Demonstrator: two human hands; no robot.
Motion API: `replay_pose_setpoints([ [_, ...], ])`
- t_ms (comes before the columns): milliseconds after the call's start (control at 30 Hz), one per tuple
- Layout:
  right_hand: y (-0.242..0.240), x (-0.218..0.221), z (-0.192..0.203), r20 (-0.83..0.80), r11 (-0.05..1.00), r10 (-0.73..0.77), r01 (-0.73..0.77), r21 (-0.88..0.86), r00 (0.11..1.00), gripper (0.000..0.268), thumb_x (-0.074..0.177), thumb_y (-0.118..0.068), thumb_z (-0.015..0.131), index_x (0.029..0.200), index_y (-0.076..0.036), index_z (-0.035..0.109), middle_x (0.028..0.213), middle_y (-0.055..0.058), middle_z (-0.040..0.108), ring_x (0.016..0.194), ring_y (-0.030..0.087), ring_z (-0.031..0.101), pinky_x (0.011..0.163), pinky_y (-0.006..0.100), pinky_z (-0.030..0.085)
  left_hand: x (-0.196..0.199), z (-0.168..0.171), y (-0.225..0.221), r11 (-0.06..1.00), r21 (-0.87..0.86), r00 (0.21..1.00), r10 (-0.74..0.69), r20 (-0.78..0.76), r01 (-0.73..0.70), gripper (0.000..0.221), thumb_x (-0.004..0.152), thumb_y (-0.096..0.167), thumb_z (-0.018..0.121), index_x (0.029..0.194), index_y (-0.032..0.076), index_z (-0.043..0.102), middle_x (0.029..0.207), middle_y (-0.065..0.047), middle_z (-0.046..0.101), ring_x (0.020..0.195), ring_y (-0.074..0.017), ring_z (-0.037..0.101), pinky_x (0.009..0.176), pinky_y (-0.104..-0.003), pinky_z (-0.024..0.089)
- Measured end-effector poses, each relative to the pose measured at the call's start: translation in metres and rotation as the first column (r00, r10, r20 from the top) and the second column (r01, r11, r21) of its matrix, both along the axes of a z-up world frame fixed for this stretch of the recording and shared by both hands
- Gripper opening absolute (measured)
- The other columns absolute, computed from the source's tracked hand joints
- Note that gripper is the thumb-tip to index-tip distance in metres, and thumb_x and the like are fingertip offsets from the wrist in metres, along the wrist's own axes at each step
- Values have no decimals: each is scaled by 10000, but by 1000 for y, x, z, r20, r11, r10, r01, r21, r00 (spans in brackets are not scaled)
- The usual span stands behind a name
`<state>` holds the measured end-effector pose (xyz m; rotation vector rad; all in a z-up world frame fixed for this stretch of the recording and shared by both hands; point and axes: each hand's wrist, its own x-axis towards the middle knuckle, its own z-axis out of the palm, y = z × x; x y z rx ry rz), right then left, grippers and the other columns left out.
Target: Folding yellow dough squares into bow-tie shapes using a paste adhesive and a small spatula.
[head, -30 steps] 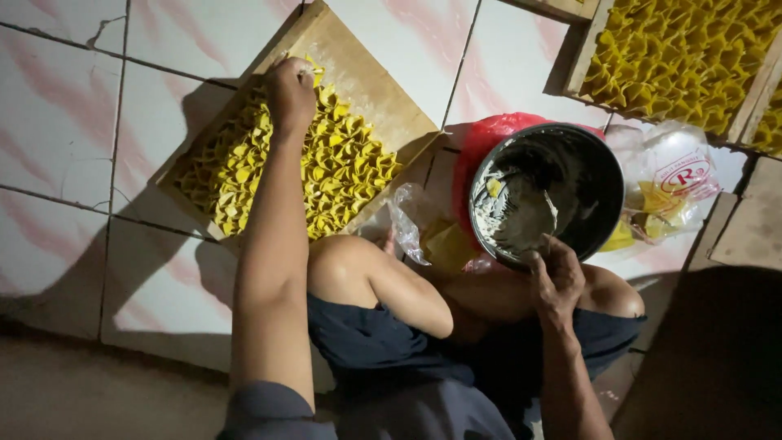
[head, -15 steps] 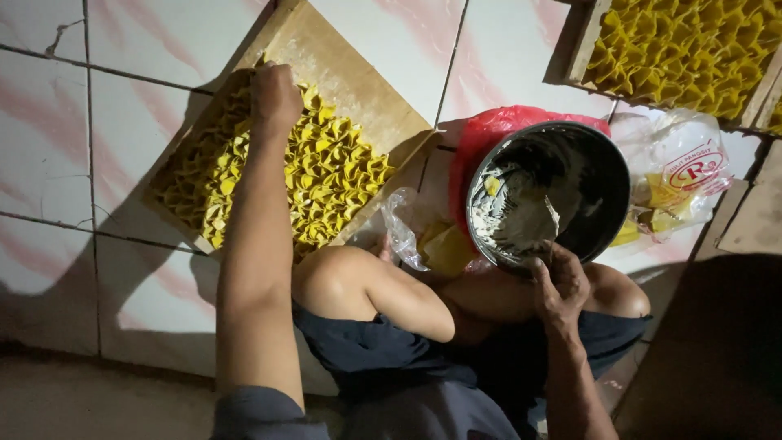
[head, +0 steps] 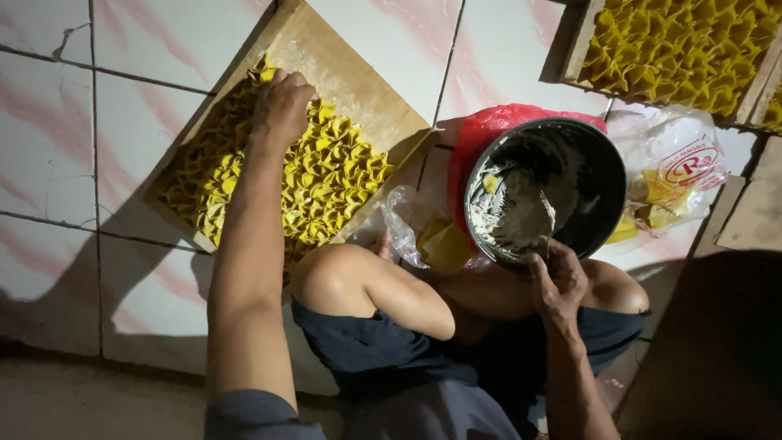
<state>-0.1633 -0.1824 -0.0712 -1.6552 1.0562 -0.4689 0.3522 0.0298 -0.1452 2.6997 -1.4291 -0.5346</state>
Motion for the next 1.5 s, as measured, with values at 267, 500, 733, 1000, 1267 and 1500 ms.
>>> replay_pose_setpoints([
  [267,0,2,-3,40,999,-17,15,40,999,324,972,-50,695,1268,55,612,1131,142,703,978,172,679,907,257,559,2,-14,-2,997,-76,999,-16,39,19,144,897,-141,654,930,-2,662,688,-90,625,588,-220,551,1152,-485,431],
  [500,1,3,-2,28,998,-33,31,58,999,337,970,-49,706,1278,46,609,1076,142,715,883,179,713,847,246,579,-2,-15,2,998,-48,997,-25,71,28,193,931,-152,648,1065,-13,655,813,-156,671,840,-312,615,639,-350,588],
  [733,-1,3,0,20,1000,-10,9,25,1000,341,976,-58,699,1288,54,616,1101,145,718,925,173,708,864,244,578,-4,-10,-5,997,16,997,74,4,-74,352,893,-188,619,1197,-9,608,923,-223,617,646,-235,559,493,-287,513],
  [1000,-2,-1,-8,23,999,-23,23,36,999,338,958,-62,708,1262,47,610,1208,141,689,1101,176,659,1000,267,541,-21,25,-14,995,-36,995,98,16,-98,585,773,-225,652,1287,46,591,1141,-170,593,1001,-325,528,740,-368,514],
  [1267,-13,1,-7,127,999,21,-24,22,992,361,938,55,721,1292,71,654,954,213,704,902,237,684,798,416,578,-152,106,-61,859,-123,757,358,-546,-496,197,936,91,605,1115,67,682,871,-162,639,810,-316,676,664,-418,592],
  [1500,-18,-2,-21,217,996,38,-56,76,976,378,960,29,727,1325,45,631,965,179,696,882,196,666,800,404,579,-337,25,-69,998,-22,885,-63,-462,60,141,810,104,628,845,81,763,843,-166,712,820,-359,746,678,-389,602],
])
